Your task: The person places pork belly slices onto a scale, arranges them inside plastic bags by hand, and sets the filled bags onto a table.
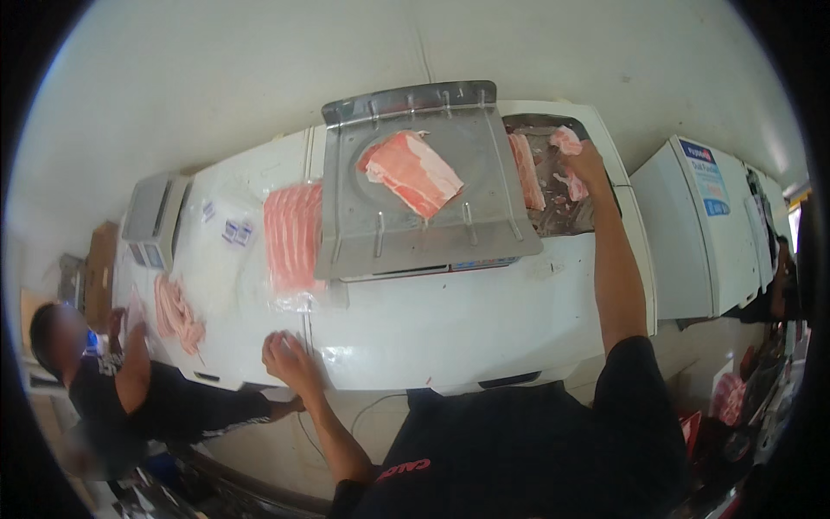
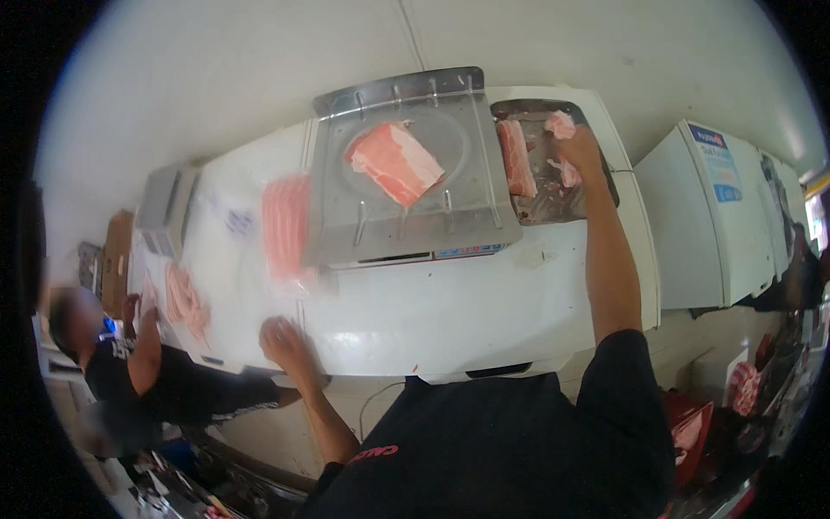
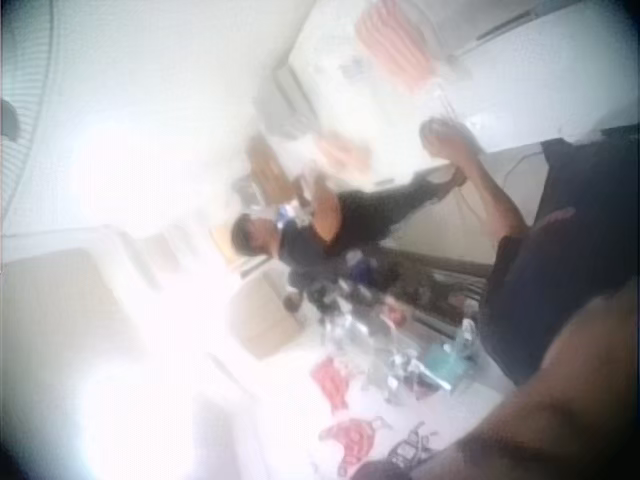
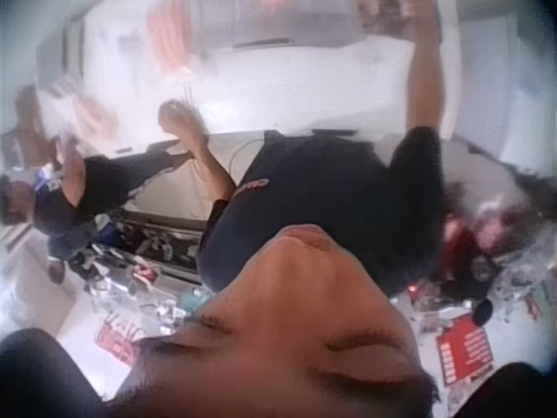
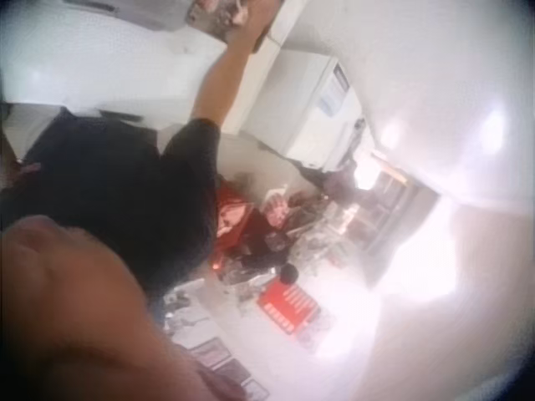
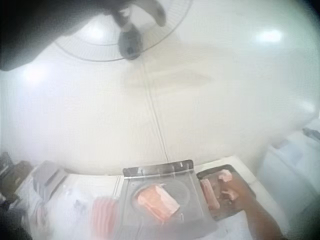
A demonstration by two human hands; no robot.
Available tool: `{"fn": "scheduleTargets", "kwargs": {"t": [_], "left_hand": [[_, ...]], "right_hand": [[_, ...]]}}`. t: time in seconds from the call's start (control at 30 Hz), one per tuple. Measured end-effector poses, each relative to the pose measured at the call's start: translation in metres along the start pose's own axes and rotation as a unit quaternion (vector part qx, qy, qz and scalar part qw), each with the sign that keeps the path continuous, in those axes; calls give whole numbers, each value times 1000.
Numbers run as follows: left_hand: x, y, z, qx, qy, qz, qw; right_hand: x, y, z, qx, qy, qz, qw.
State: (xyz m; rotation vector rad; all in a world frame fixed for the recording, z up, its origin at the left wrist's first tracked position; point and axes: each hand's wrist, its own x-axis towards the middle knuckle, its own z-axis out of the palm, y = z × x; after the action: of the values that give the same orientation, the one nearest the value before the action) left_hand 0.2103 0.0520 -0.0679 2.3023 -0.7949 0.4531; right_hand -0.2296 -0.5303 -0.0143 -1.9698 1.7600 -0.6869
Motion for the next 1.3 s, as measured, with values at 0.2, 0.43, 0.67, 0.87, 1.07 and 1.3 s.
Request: {"fn": "scheduleTargets", "kwargs": {"t": [0.2,0.43,0.67,0.87,1.07,1.3], "left_hand": [[-5,-4,1,21,-7,-10,1000],[-4,-12,3,14,-13,24,1000],[1,-34,-7,-116,-44,53,991],[35,-90,-43,-128,-66,82,986],[56,-131,-41,-76,-102,184,975],[58,-123,-58,-102,-140,243,954]], "right_hand": [[-37,-137,-26,285,-34,-107,952],[-66,-242,79,-55,-177,-230,955],[-83,-244,86,64,-171,-328,927],[-110,-241,-26,274,-72,-87,955],[-222,-329,-99,413,52,-149,897],[-244,-348,-82,256,289,-237,892]]}}
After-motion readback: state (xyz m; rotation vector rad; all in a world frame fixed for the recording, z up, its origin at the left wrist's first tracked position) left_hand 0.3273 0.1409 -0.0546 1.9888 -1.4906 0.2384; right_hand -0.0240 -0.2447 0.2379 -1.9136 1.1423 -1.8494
